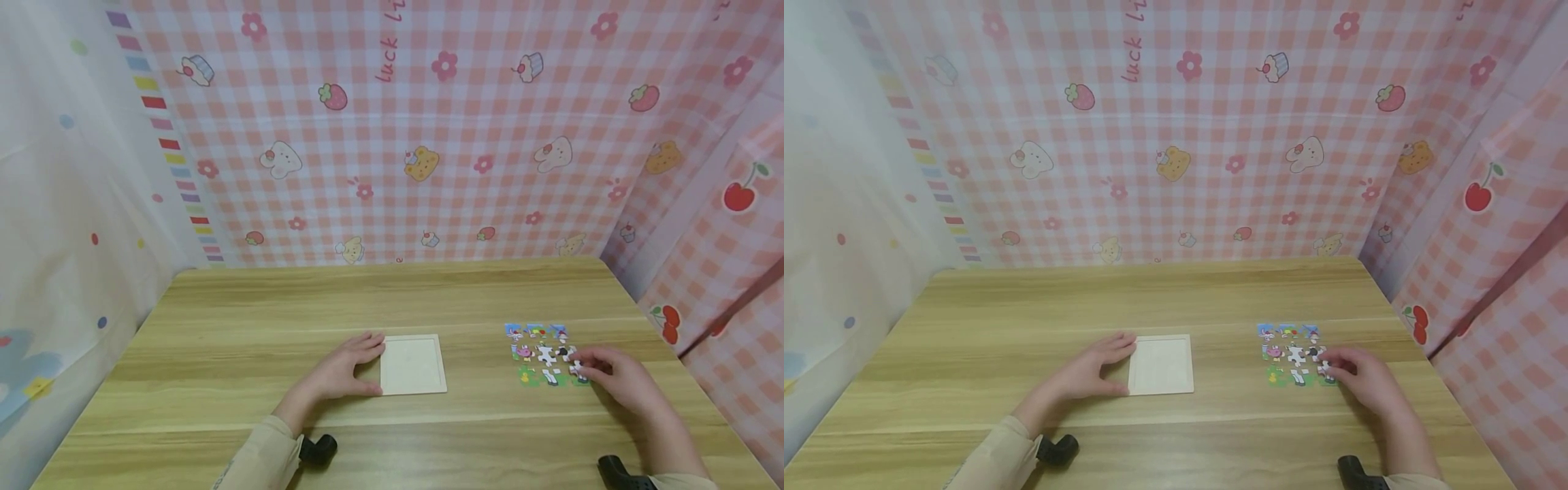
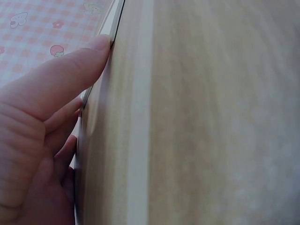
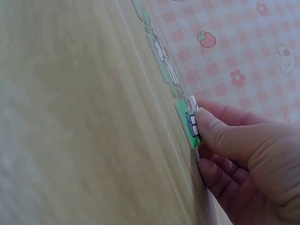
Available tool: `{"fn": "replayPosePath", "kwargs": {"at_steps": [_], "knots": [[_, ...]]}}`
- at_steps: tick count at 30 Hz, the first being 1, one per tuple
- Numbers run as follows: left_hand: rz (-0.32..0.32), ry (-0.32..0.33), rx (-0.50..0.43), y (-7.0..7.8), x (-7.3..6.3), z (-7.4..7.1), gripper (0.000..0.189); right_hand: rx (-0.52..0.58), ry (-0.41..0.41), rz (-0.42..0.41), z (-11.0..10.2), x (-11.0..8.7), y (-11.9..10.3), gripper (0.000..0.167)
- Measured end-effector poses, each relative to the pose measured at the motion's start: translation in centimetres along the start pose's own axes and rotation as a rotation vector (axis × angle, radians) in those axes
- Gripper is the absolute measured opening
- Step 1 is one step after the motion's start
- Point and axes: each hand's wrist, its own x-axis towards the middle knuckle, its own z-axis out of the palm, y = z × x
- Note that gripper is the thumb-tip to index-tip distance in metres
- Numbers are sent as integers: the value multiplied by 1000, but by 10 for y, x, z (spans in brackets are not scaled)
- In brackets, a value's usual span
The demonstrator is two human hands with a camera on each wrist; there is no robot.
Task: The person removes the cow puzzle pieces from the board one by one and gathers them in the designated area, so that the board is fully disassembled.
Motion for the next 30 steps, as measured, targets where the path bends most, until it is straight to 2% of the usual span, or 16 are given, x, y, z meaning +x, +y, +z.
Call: {"fn": "replayPosePath", "kwargs": {"at_steps": [4, 9, 12, 19, 24, 30], "knots": [[-1, 0, -6, -1, 0, 0, 79, 13, 26, -20, 1, 0, 1, 20], [1, -4, -8, -1, 0, 0, 79, 11, 119, -81, 1, -1, 0, 22], [5, -7, -3, 0, 0, -1, 79, 5, 140, -100, -1, 0, -7, 21], [26, -5, -3, -1, -1, -2, 81, 53, 88, -163, 4, 12, -39, 19], [42, -4, -22, -4, -2, -5, 85, 75, 40, -235, 18, 24, -63, 16], [33, -2, -65, -3, -11, -16, 80, 106, -1, -306, 35, 35, -93, 20]]}}
